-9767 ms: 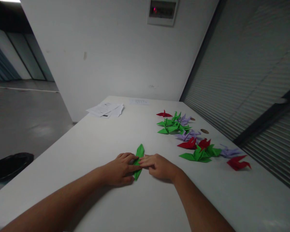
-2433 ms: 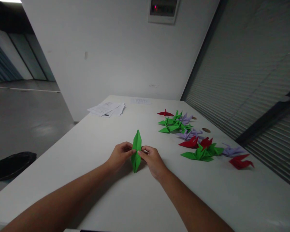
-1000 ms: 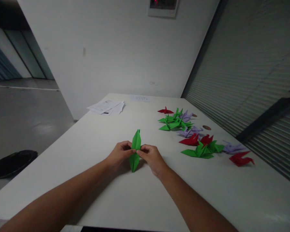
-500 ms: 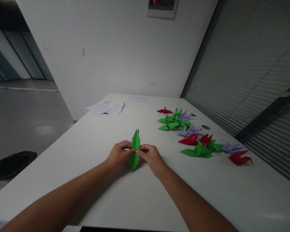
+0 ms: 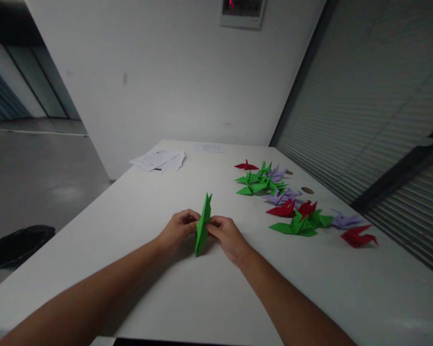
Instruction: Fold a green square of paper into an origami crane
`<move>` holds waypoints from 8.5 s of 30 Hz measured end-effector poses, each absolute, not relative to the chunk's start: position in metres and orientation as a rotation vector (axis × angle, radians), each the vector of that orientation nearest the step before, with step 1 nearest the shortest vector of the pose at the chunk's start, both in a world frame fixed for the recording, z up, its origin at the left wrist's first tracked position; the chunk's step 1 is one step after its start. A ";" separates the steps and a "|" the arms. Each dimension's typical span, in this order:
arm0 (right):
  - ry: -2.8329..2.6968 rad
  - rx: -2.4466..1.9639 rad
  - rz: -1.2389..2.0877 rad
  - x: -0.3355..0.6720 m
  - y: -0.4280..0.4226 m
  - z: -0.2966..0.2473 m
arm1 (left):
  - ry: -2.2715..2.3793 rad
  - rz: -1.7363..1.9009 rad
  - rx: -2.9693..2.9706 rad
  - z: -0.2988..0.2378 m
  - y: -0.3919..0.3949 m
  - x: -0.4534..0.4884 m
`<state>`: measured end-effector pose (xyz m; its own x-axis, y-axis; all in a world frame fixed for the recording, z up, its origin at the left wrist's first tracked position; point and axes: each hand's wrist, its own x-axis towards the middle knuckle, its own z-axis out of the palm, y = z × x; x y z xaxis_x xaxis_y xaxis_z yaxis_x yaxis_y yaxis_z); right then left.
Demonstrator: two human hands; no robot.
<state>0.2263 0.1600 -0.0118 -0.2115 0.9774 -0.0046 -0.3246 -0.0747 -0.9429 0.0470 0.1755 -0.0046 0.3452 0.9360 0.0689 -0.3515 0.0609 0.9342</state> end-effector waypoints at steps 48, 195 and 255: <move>-1.117 -1.014 1.436 0.235 0.159 -0.009 | 0.648 1.056 1.600 -0.013 0.179 0.032; -1.317 -0.978 1.088 0.225 0.157 -0.011 | 0.769 1.078 1.178 0.004 0.168 0.044; -1.055 -0.961 1.536 0.221 0.151 -0.001 | 0.840 1.156 1.252 0.000 0.169 0.045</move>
<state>0.2212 0.1513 -0.0015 -0.1863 0.9800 -0.0693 -0.2868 -0.1217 -0.9502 0.0450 0.1686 -0.0005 0.2518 0.9612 0.1125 -0.1903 -0.0648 0.9796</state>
